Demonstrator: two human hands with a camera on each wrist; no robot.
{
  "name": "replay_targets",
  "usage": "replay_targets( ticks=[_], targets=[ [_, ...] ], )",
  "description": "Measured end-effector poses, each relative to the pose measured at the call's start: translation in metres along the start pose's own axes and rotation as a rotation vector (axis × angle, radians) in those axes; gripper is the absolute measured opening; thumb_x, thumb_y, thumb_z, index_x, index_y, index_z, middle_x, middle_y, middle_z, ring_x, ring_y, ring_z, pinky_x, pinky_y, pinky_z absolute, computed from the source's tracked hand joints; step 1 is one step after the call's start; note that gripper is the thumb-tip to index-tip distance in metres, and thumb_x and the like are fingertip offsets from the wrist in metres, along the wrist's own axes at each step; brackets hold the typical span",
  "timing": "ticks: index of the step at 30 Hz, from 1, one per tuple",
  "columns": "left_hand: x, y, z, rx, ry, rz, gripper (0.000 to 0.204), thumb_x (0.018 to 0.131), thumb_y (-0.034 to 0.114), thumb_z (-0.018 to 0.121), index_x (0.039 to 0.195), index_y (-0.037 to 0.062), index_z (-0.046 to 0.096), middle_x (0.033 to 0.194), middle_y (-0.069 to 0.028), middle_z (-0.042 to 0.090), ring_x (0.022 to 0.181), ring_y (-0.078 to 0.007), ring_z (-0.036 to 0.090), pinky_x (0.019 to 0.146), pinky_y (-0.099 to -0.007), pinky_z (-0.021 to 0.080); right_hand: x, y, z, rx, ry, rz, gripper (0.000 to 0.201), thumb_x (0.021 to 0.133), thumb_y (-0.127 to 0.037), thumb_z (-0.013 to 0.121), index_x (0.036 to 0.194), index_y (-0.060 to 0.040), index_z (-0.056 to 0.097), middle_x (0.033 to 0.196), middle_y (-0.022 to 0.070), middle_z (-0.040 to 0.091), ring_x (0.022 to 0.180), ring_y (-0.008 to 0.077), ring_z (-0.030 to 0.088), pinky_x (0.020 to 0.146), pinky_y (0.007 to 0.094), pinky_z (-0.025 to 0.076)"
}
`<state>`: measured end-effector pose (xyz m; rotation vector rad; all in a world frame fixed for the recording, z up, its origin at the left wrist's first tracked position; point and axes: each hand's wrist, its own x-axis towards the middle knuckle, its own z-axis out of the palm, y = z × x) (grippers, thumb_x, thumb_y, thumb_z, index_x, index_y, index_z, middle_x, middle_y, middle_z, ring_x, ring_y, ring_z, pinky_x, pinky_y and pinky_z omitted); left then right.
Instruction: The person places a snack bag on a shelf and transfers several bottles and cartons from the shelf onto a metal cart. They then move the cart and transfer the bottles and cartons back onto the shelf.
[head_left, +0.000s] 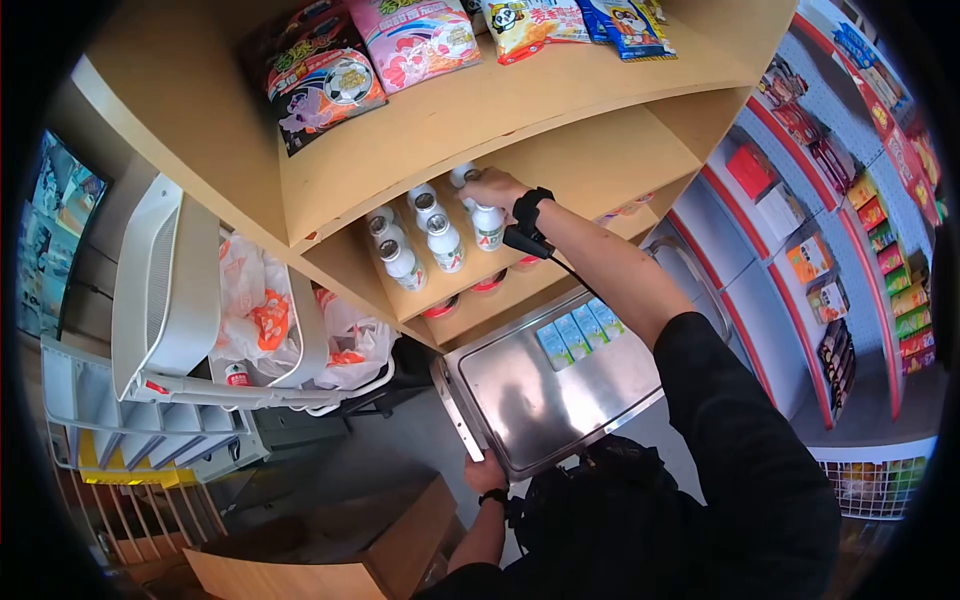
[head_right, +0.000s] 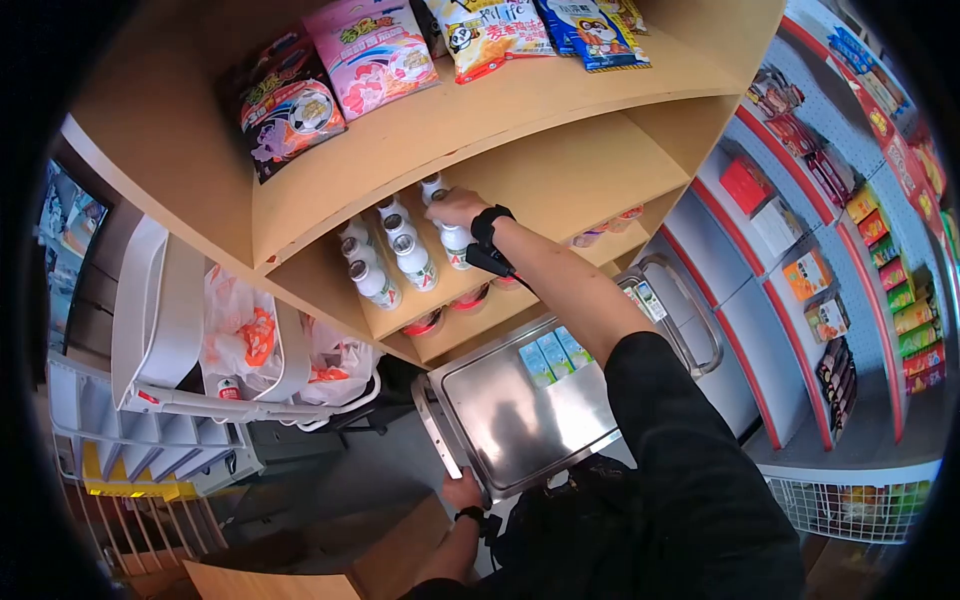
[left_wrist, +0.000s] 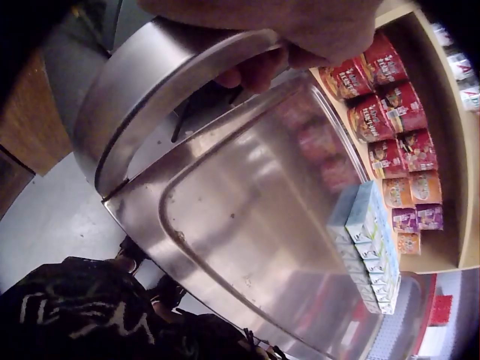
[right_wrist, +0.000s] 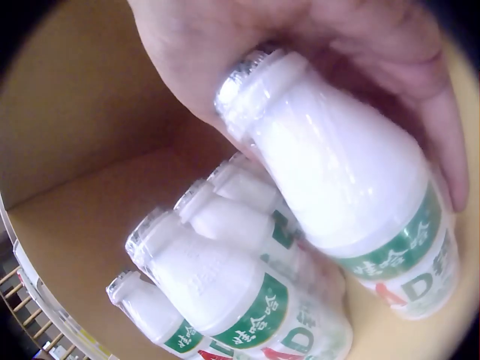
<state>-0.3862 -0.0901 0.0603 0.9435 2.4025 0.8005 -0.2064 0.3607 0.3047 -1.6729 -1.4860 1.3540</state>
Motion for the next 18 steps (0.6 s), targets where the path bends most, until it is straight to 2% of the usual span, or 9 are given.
replay_targets(
  ticks=[2, 3, 5, 6, 9, 11, 12, 14, 18],
  targets=[
    [-0.001, 0.008, -0.005, -0.023, -0.026, -0.018, 0.028, 0.070, 0.022, 0.062, 0.083, -0.0029, 0.063, 0.072, -0.0251, 0.063, 0.070, -0.0445, 0.062, 0.064, -0.0511, 0.047, -0.003, -0.001, -0.001, -0.047, -0.028, -0.019, 0.038, 0.076, -0.025, 0.068, 0.100, 0.0040, 0.059, 0.090, 0.0145, 0.064, 0.076, 0.0251, 0.066, 0.058, 0.0377, 0.053],
    [-0.002, 0.011, -0.008, -0.045, -0.051, -0.029, 0.029, 0.070, 0.020, 0.061, 0.085, -0.0040, 0.063, 0.073, -0.0263, 0.063, 0.073, -0.0447, 0.062, 0.067, -0.0509, 0.046, -0.009, -0.006, -0.002, -0.055, -0.032, -0.017, 0.038, 0.076, -0.025, 0.068, 0.100, 0.0040, 0.059, 0.090, 0.0145, 0.064, 0.076, 0.0251, 0.066, 0.058, 0.0377, 0.053],
    [0.001, 0.002, -0.002, -0.022, -0.059, -0.038, 0.029, 0.070, 0.020, 0.061, 0.085, -0.0045, 0.063, 0.073, -0.0262, 0.063, 0.073, -0.0446, 0.062, 0.067, -0.0508, 0.046, -0.028, -0.021, -0.004, -0.205, 0.059, 0.049, 0.047, 0.070, -0.037, 0.069, 0.094, 0.0034, 0.067, 0.094, 0.0186, 0.067, 0.083, 0.0264, 0.066, 0.069, 0.0360, 0.052],
    [0.001, 0.002, -0.003, 0.004, -0.066, -0.040, 0.029, 0.069, 0.020, 0.061, 0.085, -0.0050, 0.063, 0.073, -0.0261, 0.063, 0.073, -0.0446, 0.062, 0.066, -0.0508, 0.046, -0.032, -0.022, -0.004, -0.212, 0.054, 0.049, 0.047, 0.070, -0.037, 0.069, 0.094, 0.0034, 0.067, 0.094, 0.0186, 0.067, 0.083, 0.0264, 0.066, 0.069, 0.0360, 0.052],
    [0.001, 0.006, -0.004, -0.013, -0.069, -0.057, 0.029, 0.069, 0.020, 0.062, 0.083, -0.0056, 0.062, 0.073, -0.0258, 0.063, 0.073, -0.0444, 0.062, 0.066, -0.0508, 0.046, -0.039, -0.027, -0.004, -0.126, 0.013, 0.061, 0.047, 0.071, -0.039, 0.069, 0.094, 0.0022, 0.065, 0.090, 0.0157, 0.066, 0.078, 0.0210, 0.065, 0.064, 0.0373, 0.051],
    [0.003, -0.008, 0.004, -0.043, -0.052, -0.025, 0.026, 0.069, 0.020, 0.061, 0.079, -0.0038, 0.062, 0.071, -0.0259, 0.062, 0.070, -0.0452, 0.061, 0.065, -0.0518, 0.047, -0.040, -0.027, -0.004, -0.033, -0.062, 0.123, 0.057, 0.073, -0.044, 0.070, 0.105, 0.0011, 0.059, 0.093, 0.0124, 0.065, 0.077, 0.0182, 0.063, 0.063, 0.0384, 0.050],
    [0.002, -0.012, 0.007, -0.070, -0.034, 0.008, 0.024, 0.068, 0.021, 0.061, 0.074, -0.0020, 0.061, 0.070, -0.0260, 0.062, 0.068, -0.0460, 0.060, 0.063, -0.0528, 0.047, -0.048, -0.028, -0.005, -0.040, -0.066, 0.125, 0.057, 0.073, -0.044, 0.070, 0.105, 0.0011, 0.059, 0.093, 0.0124, 0.065, 0.077, 0.0182, 0.063, 0.063, 0.0384, 0.050],
    [0.002, -0.007, 0.004, -0.074, -0.044, -0.017, 0.023, 0.068, 0.020, 0.061, 0.075, -0.0018, 0.061, 0.070, -0.0255, 0.062, 0.069, -0.0458, 0.061, 0.063, -0.0526, 0.047, -0.068, -0.035, -0.009, 0.272, -0.153, 0.078, 0.069, 0.075, -0.051, 0.068, 0.118, -0.0002, 0.052, 0.094, 0.0098, 0.062, 0.074, 0.0195, 0.061, 0.062, 0.0385, 0.049],
    [0.001, 0.000, -0.002, -0.072, -0.041, -0.023, 0.022, 0.068, 0.021, 0.062, 0.074, -0.0009, 0.062, 0.069, -0.0243, 0.063, 0.069, -0.0454, 0.061, 0.064, -0.0522, 0.047, -0.066, 0.003, -0.031, 0.285, -0.068, 0.086, 0.067, 0.077, -0.054, 0.065, 0.119, -0.0035, 0.051, 0.090, 0.0056, 0.059, 0.074, 0.0177, 0.058, 0.065, 0.0359, 0.048]
  ],
)
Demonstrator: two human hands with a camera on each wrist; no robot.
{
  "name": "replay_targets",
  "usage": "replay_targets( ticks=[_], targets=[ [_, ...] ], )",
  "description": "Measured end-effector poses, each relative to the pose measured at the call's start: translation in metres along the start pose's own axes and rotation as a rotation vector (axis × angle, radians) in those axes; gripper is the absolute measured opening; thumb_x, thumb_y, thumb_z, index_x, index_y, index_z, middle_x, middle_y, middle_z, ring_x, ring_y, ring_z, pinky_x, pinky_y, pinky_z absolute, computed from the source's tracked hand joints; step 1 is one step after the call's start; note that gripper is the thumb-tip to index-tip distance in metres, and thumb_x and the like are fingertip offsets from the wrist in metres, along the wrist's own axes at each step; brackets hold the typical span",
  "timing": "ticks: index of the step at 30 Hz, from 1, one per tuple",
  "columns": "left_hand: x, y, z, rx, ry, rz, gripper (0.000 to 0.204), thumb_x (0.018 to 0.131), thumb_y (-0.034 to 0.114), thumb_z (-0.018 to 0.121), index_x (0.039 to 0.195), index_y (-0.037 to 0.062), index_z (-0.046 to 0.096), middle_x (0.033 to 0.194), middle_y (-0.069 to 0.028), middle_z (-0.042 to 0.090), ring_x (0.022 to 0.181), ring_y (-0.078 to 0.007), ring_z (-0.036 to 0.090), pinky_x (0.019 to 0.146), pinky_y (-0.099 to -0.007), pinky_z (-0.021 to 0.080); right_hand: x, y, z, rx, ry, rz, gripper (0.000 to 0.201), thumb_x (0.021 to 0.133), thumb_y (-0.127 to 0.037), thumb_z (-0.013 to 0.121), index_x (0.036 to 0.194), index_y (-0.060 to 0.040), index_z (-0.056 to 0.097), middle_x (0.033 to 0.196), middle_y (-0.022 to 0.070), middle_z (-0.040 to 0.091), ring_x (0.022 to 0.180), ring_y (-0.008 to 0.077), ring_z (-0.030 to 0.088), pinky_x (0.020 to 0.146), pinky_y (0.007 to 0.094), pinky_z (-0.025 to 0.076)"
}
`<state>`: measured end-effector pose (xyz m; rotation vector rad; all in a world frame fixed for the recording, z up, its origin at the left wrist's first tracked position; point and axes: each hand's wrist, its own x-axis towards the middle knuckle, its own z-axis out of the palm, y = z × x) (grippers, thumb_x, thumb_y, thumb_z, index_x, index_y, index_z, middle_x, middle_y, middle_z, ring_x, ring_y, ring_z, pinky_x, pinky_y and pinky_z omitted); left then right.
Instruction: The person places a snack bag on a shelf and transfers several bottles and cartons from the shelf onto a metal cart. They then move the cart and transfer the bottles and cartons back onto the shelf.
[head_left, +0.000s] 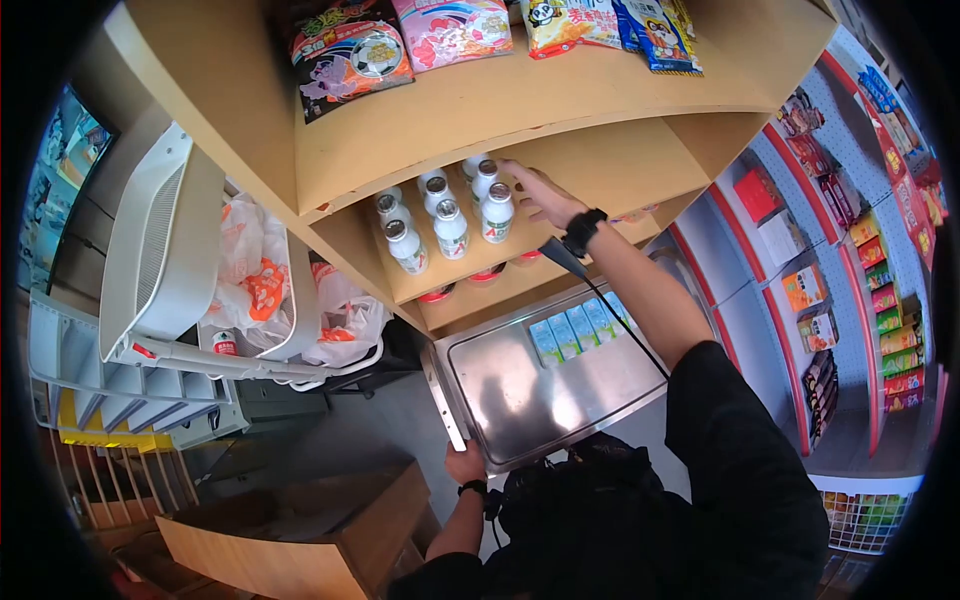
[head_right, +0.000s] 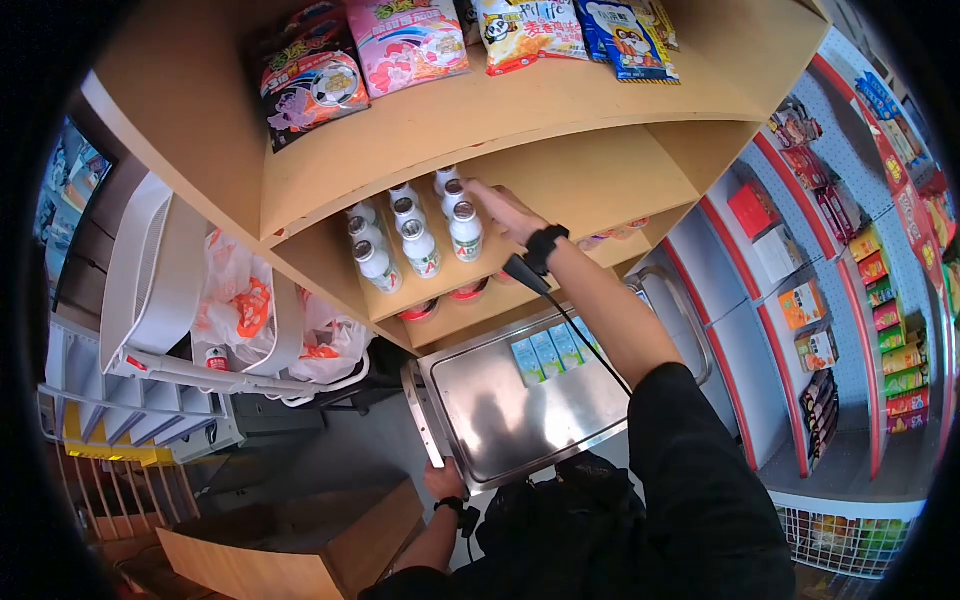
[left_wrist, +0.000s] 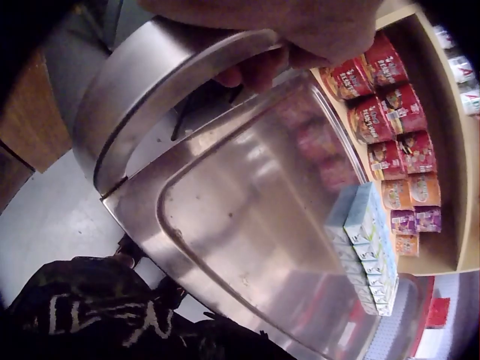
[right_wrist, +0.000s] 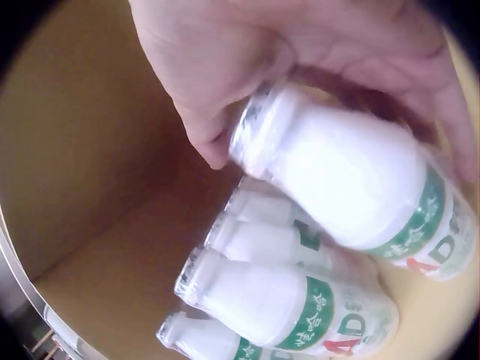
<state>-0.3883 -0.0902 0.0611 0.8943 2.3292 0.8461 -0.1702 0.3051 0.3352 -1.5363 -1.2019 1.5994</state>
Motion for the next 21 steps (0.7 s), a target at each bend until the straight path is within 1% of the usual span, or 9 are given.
replay_targets(
  ticks=[2, 4, 6, 11, 14, 16, 18, 20, 21],
  targets=[
    [0.004, -0.012, 0.004, 0.032, -0.012, -0.007, 0.026, 0.069, 0.022, 0.062, 0.078, -0.0021, 0.062, 0.073, -0.0253, 0.063, 0.072, -0.0456, 0.061, 0.066, -0.0524, 0.047, -0.016, 0.030, -0.022, -0.051, 0.217, -0.164, 0.060, 0.081, -0.054, 0.060, 0.115, -0.0041, 0.053, 0.090, 0.0043, 0.060, 0.080, 0.0159, 0.059, 0.070, 0.0325, 0.048],
    [0.006, -0.023, 0.011, 0.081, -0.033, -0.021, 0.034, 0.070, 0.026, 0.063, 0.085, -0.0045, 0.062, 0.079, -0.0274, 0.064, 0.078, -0.0459, 0.061, 0.071, -0.0528, 0.047, -0.040, 0.060, -0.053, -0.010, 0.191, -0.185, 0.058, 0.084, -0.052, 0.058, 0.112, -0.0014, 0.055, 0.095, 0.0045, 0.062, 0.084, 0.0141, 0.059, 0.072, 0.0295, 0.048],
    [0.000, -0.014, 0.008, 0.325, 0.035, 0.006, 0.045, 0.075, 0.033, 0.063, 0.095, -0.0075, 0.060, 0.084, -0.0292, 0.063, 0.082, -0.0474, 0.060, 0.073, -0.0535, 0.047, -0.047, 0.116, -0.097, -0.019, 0.182, -0.181, 0.052, 0.085, -0.045, 0.061, 0.108, 0.0013, 0.057, 0.095, 0.0060, 0.063, 0.080, 0.0135, 0.060, 0.069, 0.0280, 0.048],
    [0.001, 0.007, 0.001, 0.374, 0.047, -0.091, 0.054, 0.078, 0.048, 0.066, 0.102, 0.0008, 0.055, 0.093, -0.0252, 0.064, 0.088, -0.0443, 0.061, 0.076, -0.0520, 0.047, -0.080, 0.271, -0.217, -0.413, 0.414, -0.195, 0.031, 0.079, -0.020, 0.067, 0.098, 0.0032, 0.062, 0.088, 0.0138, 0.067, 0.083, 0.0213, 0.064, 0.075, 0.0314, 0.050],
    [-0.008, 0.032, -0.003, 0.608, 0.127, 0.008, 0.070, 0.073, 0.036, 0.073, 0.127, 0.0038, 0.041, 0.128, -0.0210, 0.045, 0.119, -0.0373, 0.043, 0.092, -0.0459, 0.038, -0.123, 0.314, -0.285, -0.574, 0.503, -0.087, 0.028, 0.077, -0.013, 0.068, 0.100, 0.0020, 0.063, 0.094, 0.0196, 0.067, 0.090, 0.0282, 0.065, 0.080, 0.0350, 0.050],
    [-0.023, 0.062, 0.006, 0.668, 0.353, 0.181, 0.072, 0.072, 0.022, 0.072, 0.133, 0.0038, 0.037, 0.135, -0.0181, 0.041, 0.123, -0.0355, 0.039, 0.099, -0.0467, 0.033, -0.147, 0.346, -0.325, -0.606, 0.626, -0.138, 0.028, 0.077, -0.012, 0.067, 0.101, 0.0010, 0.063, 0.094, 0.0200, 0.067, 0.090, 0.0313, 0.065, 0.081, 0.0373, 0.049],
    [-0.035, 0.095, 0.018, 0.631, 0.366, 0.445, 0.069, 0.072, 0.014, 0.069, 0.132, 0.0031, 0.038, 0.132, -0.0203, 0.042, 0.121, -0.0368, 0.040, 0.100, -0.0470, 0.033, -0.171, 0.360, -0.352, -0.600, 0.657, -0.140, 0.026, 0.079, -0.012, 0.066, 0.101, 0.0009, 0.063, 0.096, 0.0198, 0.066, 0.090, 0.0354, 0.064, 0.082, 0.0393, 0.049],
    [-0.036, 0.086, 0.056, 0.418, 0.164, 0.546, 0.066, 0.071, 0.008, 0.067, 0.131, 0.0024, 0.039, 0.128, -0.0210, 0.045, 0.119, -0.0368, 0.041, 0.100, -0.0451, 0.033, -0.184, 0.377, -0.368, -0.802, 0.721, -0.189, 0.029, 0.081, -0.011, 0.061, 0.107, 0.0002, 0.060, 0.105, 0.0234, 0.062, 0.094, 0.0406, 0.060, 0.083, 0.0416, 0.048],
    [-0.043, 0.099, 0.076, 0.312, 0.013, 0.449, 0.063, 0.072, 0.006, 0.067, 0.129, 0.0011, 0.040, 0.120, -0.0207, 0.050, 0.114, -0.0365, 0.046, 0.098, -0.0429, 0.036, -0.188, 0.386, -0.373, -0.793, 0.695, -0.168, 0.032, 0.081, -0.011, 0.061, 0.110, 0.0008, 0.058, 0.107, 0.0242, 0.061, 0.095, 0.0406, 0.060, 0.084, 0.0415, 0.048]
  ],
)
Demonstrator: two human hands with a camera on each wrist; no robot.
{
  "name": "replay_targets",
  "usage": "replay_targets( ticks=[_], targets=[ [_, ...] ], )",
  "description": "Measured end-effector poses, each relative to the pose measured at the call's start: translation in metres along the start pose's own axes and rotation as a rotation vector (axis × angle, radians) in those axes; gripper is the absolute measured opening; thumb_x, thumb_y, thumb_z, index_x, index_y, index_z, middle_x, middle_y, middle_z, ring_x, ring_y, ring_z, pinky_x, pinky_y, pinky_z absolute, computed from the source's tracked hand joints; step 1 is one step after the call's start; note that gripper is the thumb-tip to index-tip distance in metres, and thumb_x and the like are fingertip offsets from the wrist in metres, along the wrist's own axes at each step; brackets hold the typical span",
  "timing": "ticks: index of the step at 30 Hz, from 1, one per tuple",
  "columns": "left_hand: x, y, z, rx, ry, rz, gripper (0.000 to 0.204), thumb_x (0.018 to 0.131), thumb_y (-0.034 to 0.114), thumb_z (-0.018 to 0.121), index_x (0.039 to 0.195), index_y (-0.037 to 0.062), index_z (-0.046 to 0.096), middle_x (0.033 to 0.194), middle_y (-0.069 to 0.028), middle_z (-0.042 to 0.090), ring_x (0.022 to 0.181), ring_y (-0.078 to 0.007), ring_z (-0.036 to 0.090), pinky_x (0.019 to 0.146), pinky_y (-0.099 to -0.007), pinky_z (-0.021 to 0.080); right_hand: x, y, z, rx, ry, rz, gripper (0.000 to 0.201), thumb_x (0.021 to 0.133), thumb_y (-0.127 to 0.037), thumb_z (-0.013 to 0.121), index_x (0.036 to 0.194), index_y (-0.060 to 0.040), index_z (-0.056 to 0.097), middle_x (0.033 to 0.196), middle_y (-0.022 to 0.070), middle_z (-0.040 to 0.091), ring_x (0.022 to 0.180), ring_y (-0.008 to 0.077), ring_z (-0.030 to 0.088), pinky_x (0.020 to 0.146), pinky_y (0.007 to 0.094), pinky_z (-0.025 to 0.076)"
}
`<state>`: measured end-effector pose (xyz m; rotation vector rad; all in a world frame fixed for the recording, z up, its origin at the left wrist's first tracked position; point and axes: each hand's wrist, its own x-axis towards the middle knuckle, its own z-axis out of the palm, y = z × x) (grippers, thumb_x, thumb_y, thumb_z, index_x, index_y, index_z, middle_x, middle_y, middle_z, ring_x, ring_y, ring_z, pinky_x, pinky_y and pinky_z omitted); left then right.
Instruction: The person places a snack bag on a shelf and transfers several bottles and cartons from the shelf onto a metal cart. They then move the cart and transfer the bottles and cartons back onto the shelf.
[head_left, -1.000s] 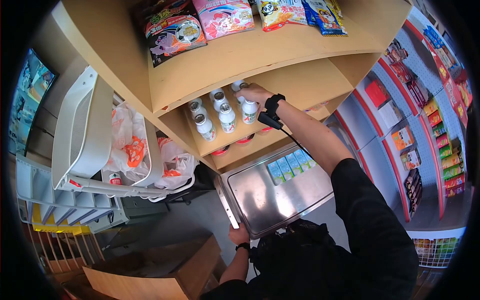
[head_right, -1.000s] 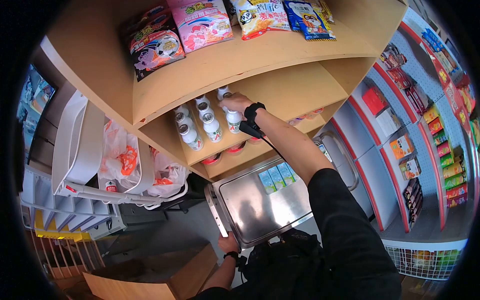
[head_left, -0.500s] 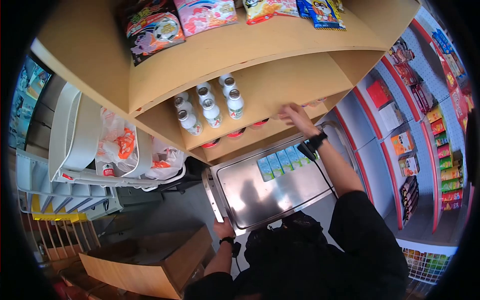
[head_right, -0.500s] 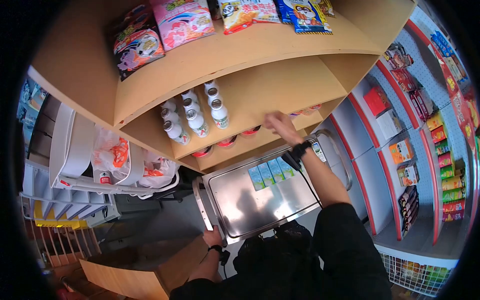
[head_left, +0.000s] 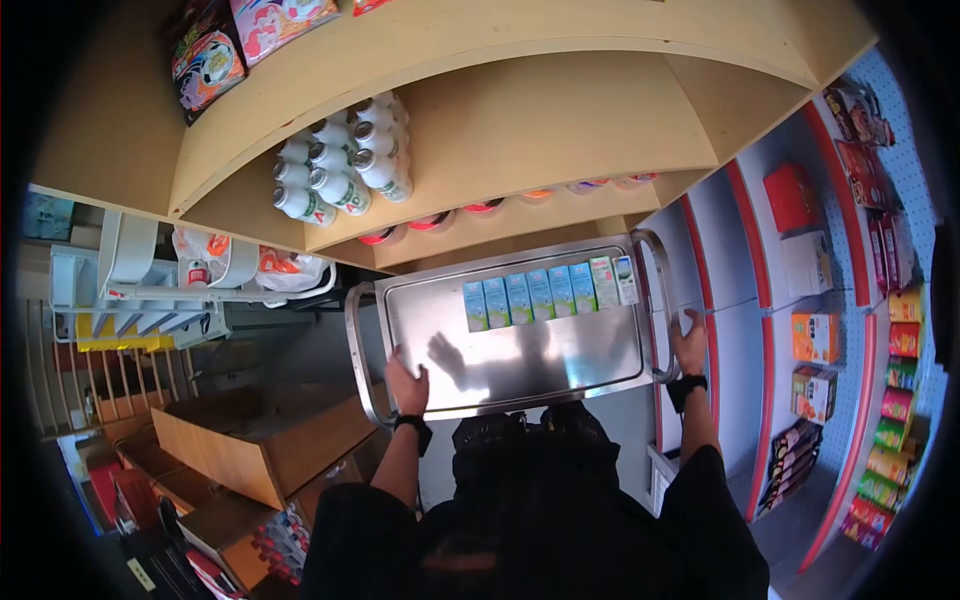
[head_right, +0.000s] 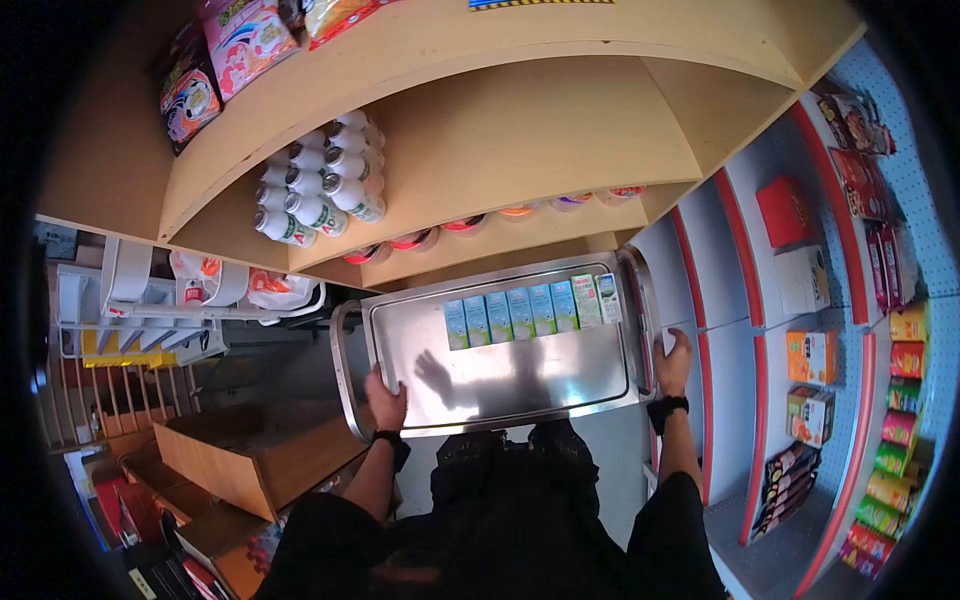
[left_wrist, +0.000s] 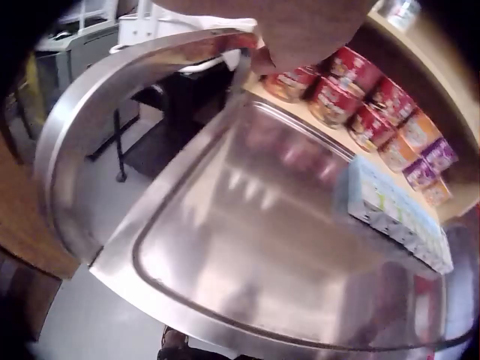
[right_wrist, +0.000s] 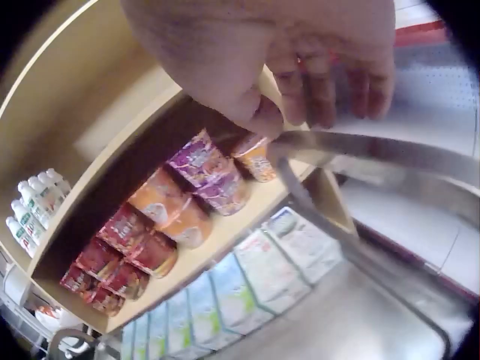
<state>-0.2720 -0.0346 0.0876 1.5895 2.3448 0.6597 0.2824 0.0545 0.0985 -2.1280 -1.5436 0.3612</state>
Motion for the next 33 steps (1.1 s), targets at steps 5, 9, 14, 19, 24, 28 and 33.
replay_targets(
  ticks=[5, 9, 14, 19, 24, 28, 33],
  targets=[
    [0.004, 0.035, 0.099, -0.410, -0.456, -0.297, 0.066, 0.074, 0.018, 0.074, 0.129, 0.0040, 0.040, 0.109, -0.0174, 0.059, 0.091, -0.0280, 0.063, 0.079, -0.0382, 0.053, -0.016, 0.002, 0.006, 0.200, -0.270, 0.240, 0.048, 0.081, -0.012, 0.062, 0.124, 0.0028, 0.046, 0.099, 0.0233, 0.060, 0.091, 0.0363, 0.060, 0.082, 0.0405, 0.047],
    [0.025, 0.062, 0.129, -0.349, -0.375, -0.454, 0.071, 0.073, 0.027, 0.074, 0.130, 0.0016, 0.040, 0.113, -0.0204, 0.058, 0.099, -0.0308, 0.061, 0.088, -0.0391, 0.050, -0.023, 0.017, 0.032, 0.268, -0.159, 0.230, 0.056, 0.079, -0.009, 0.063, 0.129, 0.0029, 0.041, 0.101, 0.0202, 0.057, 0.087, 0.0310, 0.056, 0.082, 0.0393, 0.045],
    [0.048, 0.066, 0.143, -0.058, -0.382, -0.529, 0.074, 0.069, 0.038, 0.070, 0.125, -0.0037, 0.045, 0.117, -0.0267, 0.055, 0.108, -0.0387, 0.056, 0.094, -0.0415, 0.046, -0.024, 0.005, 0.026, 0.310, -0.146, 0.258, 0.060, 0.076, -0.007, 0.064, 0.129, 0.0048, 0.040, 0.115, 0.0199, 0.050, 0.097, 0.0307, 0.051, 0.089, 0.0378, 0.042],
    [0.053, 0.068, 0.150, -0.195, -0.311, -0.528, 0.066, 0.063, 0.034, 0.077, 0.111, -0.0054, 0.053, 0.097, -0.0220, 0.066, 0.093, -0.0331, 0.064, 0.083, -0.0378, 0.051, -0.029, -0.032, 0.005, 0.106, -0.081, -0.111, 0.050, 0.076, -0.003, 0.058, 0.124, 0.0023, 0.044, 0.135, 0.0251, 0.038, 0.129, 0.0417, 0.033, 0.108, 0.0469, 0.026],
    [0.046, 0.037, 0.178, -0.423, -0.238, -0.683, 0.071, 0.059, 0.033, 0.084, 0.110, -0.0055, 0.053, 0.101, -0.0171, 0.064, 0.090, -0.0261, 0.064, 0.080, -0.0326, 0.052, -0.041, -0.098, 0.002, 0.082, -0.149, -0.312, 0.044, 0.074, 0.002, 0.057, 0.117, -0.0010, 0.050, 0.139, 0.0212, 0.038, 0.133, 0.0408, 0.030, 0.110, 0.0484, 0.023],
    [0.048, -0.003, 0.207, -0.716, -0.291, -0.673, 0.076, 0.060, 0.033, 0.085, 0.116, -0.0066, 0.053, 0.096, -0.0160, 0.065, 0.087, -0.0238, 0.065, 0.080, -0.0310, 0.053, -0.059, -0.134, 0.030, 0.186, -0.315, -0.429, 0.035, 0.075, 0.000, 0.058, 0.110, -0.0051, 0.055, 0.139, 0.0198, 0.039, 0.134, 0.0425, 0.028, 0.109, 0.0500, 0.025],
    [0.045, 0.029, 0.194, -0.549, -0.225, -0.599, 0.081, 0.058, 0.034, 0.085, 0.118, -0.0079, 0.051, 0.097, -0.0198, 0.067, 0.088, -0.0268, 0.066, 0.079, -0.0333, 0.053, -0.083, -0.185, 0.077, 0.365, -0.510, -0.487, 0.030, 0.077, -0.001, 0.061, 0.105, -0.0092, 0.058, 0.136, 0.0180, 0.042, 0.131, 0.0382, 0.034, 0.108, 0.0454, 0.028]
  ],
)
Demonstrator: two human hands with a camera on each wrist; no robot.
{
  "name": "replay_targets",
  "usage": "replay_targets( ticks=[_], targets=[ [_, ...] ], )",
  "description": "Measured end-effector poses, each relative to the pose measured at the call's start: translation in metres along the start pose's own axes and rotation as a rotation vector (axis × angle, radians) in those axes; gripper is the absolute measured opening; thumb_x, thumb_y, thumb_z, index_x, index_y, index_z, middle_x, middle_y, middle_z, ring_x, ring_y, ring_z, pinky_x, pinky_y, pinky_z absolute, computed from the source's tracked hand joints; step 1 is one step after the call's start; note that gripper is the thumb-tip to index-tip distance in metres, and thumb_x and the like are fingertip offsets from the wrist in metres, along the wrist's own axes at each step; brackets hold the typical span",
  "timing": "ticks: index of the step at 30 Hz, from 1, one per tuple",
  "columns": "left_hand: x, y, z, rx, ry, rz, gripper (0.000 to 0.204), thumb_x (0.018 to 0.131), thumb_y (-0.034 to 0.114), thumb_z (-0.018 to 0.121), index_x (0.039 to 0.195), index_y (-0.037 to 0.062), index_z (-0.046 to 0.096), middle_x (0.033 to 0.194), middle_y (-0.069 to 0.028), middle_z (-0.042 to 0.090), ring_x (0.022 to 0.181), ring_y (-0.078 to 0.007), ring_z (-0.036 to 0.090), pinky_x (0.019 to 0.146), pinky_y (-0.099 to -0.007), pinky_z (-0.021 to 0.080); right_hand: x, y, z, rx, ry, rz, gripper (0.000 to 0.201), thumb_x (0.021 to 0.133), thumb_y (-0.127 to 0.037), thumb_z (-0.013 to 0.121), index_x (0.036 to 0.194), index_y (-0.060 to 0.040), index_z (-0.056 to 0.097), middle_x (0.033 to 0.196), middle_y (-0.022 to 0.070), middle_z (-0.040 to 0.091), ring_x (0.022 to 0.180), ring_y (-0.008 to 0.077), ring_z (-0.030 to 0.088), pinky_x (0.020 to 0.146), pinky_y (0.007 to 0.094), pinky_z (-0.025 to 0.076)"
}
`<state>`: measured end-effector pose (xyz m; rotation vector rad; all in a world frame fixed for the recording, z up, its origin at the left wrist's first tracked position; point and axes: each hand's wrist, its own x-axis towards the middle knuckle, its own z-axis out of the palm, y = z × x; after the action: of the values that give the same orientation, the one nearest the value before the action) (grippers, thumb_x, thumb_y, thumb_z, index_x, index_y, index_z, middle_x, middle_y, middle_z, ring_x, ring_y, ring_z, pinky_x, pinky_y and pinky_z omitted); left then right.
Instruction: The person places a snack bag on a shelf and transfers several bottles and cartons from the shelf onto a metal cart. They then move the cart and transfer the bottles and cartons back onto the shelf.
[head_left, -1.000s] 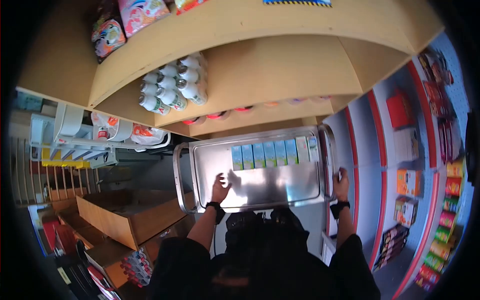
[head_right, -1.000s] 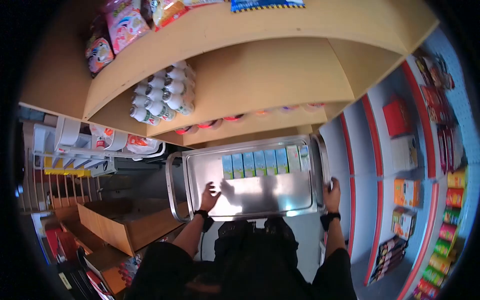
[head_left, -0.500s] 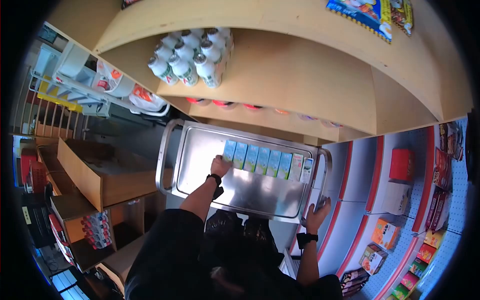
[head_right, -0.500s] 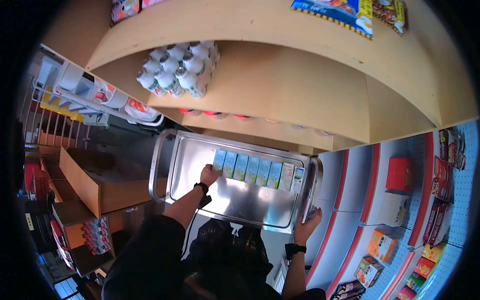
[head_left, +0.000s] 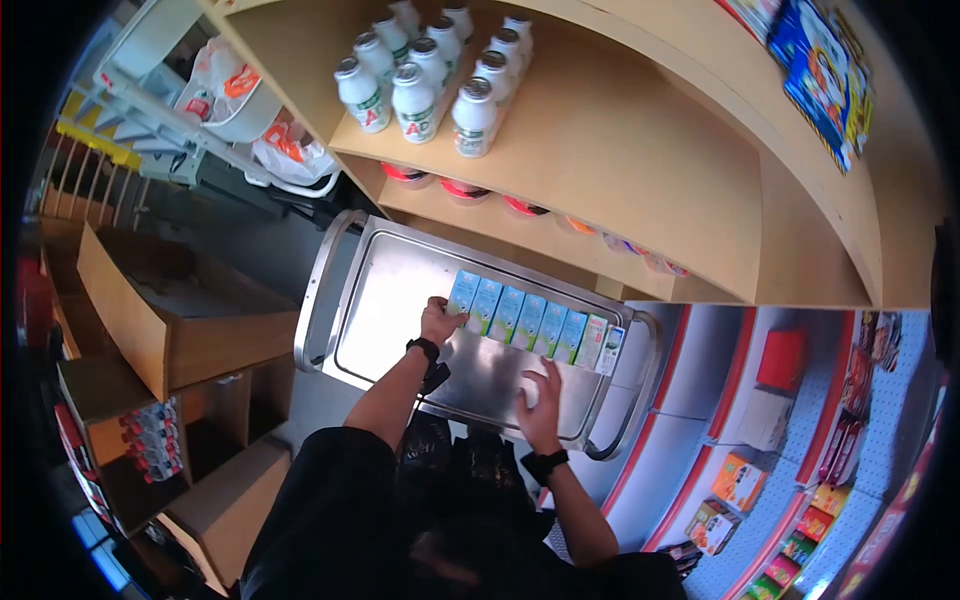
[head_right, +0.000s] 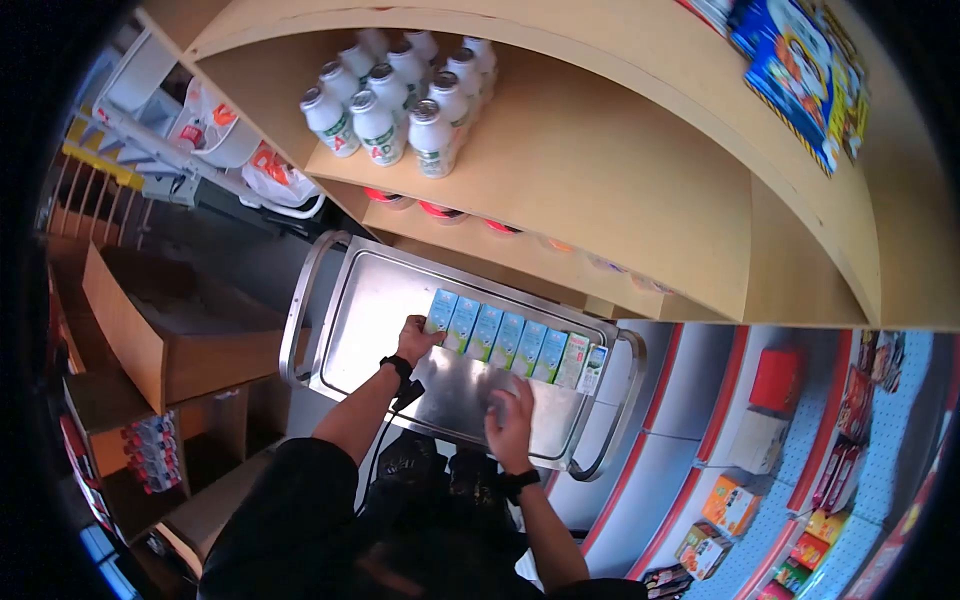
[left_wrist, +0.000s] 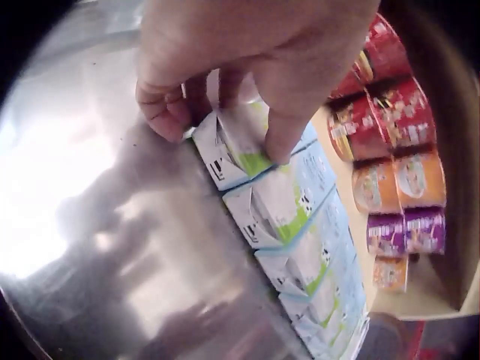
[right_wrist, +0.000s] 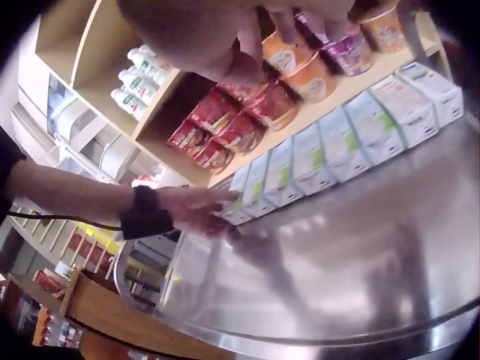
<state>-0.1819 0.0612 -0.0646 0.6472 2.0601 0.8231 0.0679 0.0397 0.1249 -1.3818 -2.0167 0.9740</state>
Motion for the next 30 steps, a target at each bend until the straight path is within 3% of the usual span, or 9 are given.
replay_targets(
  ticks=[5, 7, 10, 12, 16, 20, 24, 26, 30],
  targets=[
    [0.007, -0.001, -0.002, -0.036, 0.012, -0.120, 0.083, 0.056, 0.034, 0.086, 0.118, -0.0086, 0.052, 0.099, -0.0232, 0.066, 0.094, -0.0272, 0.065, 0.081, -0.0319, 0.051, 0.023, -0.017, 0.038, 0.032, -0.180, 0.076, 0.029, 0.078, -0.004, 0.063, 0.106, -0.0081, 0.058, 0.134, 0.0172, 0.045, 0.125, 0.0379, 0.042, 0.106, 0.0405, 0.034],
    [0.020, -0.014, -0.007, -0.146, -0.212, -0.139, 0.069, 0.062, 0.032, 0.085, 0.114, -0.0039, 0.057, 0.101, -0.0133, 0.065, 0.088, -0.0217, 0.062, 0.076, -0.0330, 0.051, 0.034, -0.014, 0.047, 0.036, -0.207, 0.046, 0.030, 0.078, -0.004, 0.063, 0.107, -0.0081, 0.058, 0.133, 0.0169, 0.046, 0.123, 0.0373, 0.044, 0.104, 0.0408, 0.036],
    [0.011, -0.006, -0.024, -0.343, -0.259, -0.212, 0.058, 0.066, 0.034, 0.083, 0.107, -0.0002, 0.062, 0.095, -0.0084, 0.065, 0.085, -0.0165, 0.060, 0.072, -0.0302, 0.048, 0.046, -0.002, 0.067, 0.122, -0.219, 0.045, 0.037, 0.080, -0.004, 0.064, 0.115, -0.0063, 0.053, 0.131, 0.0156, 0.047, 0.119, 0.0320, 0.050, 0.098, 0.0405, 0.043],
    [-0.010, 0.014, -0.049, -0.472, -0.333, -0.253, 0.053, 0.069, 0.033, 0.081, 0.107, 0.0010, 0.062, 0.095, -0.0066, 0.065, 0.085, -0.0143, 0.059, 0.072, -0.0283, 0.046, 0.057, -0.002, 0.079, 0.434, -0.216, 0.381, 0.047, 0.082, -0.006, 0.066, 0.124, -0.0026, 0.044, 0.130, 0.0152, 0.048, 0.119, 0.0273, 0.050, 0.096, 0.0391, 0.046],
    [-0.058, 0.053, -0.101, -0.722, -0.571, -0.213, 0.038, 0.079, 0.026, 0.076, 0.106, 0.0027, 0.062, 0.094, -0.0025, 0.064, 0.088, -0.0110, 0.057, 0.077, -0.0251, 0.044, 0.081, -0.024, 0.088, 0.742, -0.297, 0.699, 0.066, 0.082, -0.019, 0.072, 0.131, 0.0038, 0.034, 0.130, 0.0163, 0.046, 0.114, 0.0258, 0.053, 0.095, 0.0311, 0.045],
    [-0.092, 0.047, -0.118, -0.798, -0.665, -0.064, 0.038, 0.082, 0.021, 0.074, 0.111, 0.0015, 0.061, 0.100, -0.0034, 0.064, 0.093, -0.0106, 0.058, 0.085, -0.0254, 0.045, 0.094, -0.051, 0.095, 0.873, -0.506, 0.651, 0.045, 0.085, -0.017, 0.070, 0.122, -0.0001, 0.049, 0.115, 0.0079, 0.058, 0.102, 0.0169, 0.059, 0.089, 0.0299, 0.047],
    [-0.114, 0.063, -0.148, -0.710, -0.643, -0.053, 0.042, 0.080, 0.025, 0.076, 0.111, 0.0006, 0.061, 0.098, -0.0038, 0.064, 0.091, -0.0118, 0.059, 0.082, -0.0260, 0.047, 0.091, -0.070, 0.095, 0.767, -0.557, 0.628, 0.031, 0.086, -0.014, 0.068, 0.114, -0.0051, 0.057, 0.104, 0.0023, 0.063, 0.097, 0.0127, 0.060, 0.084, 0.0284, 0.049],
    [-0.107, 0.062, -0.161, -0.468, -0.596, 0.118, 0.056, 0.075, 0.031, 0.080, 0.115, -0.0015, 0.059, 0.095, -0.0069, 0.065, 0.087, -0.0134, 0.061, 0.078, -0.0278, 0.050, 0.092, -0.077, 0.090, 0.811, -0.569, 0.592, 0.032, 0.084, -0.013, 0.070, 0.114, -0.0057, 0.058, 0.106, 0.0023, 0.064, 0.097, 0.0122, 0.060, 0.085, 0.0286, 0.048],
    [-0.090, 0.094, -0.230, -0.138, 0.020, 0.271, 0.040, 0.078, 0.025, 0.075, 0.107, 0.0019, 0.062, 0.096, -0.0096, 0.065, 0.082, -0.0213, 0.061, 0.069, -0.0323, 0.050, 0.124, -0.085, 0.054, 0.807, -0.413, 0.369, 0.040, 0.081, -0.008, 0.073, 0.117, -0.0053, 0.056, 0.107, 0.0019, 0.065, 0.098, 0.0123, 0.061, 0.088, 0.0300, 0.049]
  ],
)
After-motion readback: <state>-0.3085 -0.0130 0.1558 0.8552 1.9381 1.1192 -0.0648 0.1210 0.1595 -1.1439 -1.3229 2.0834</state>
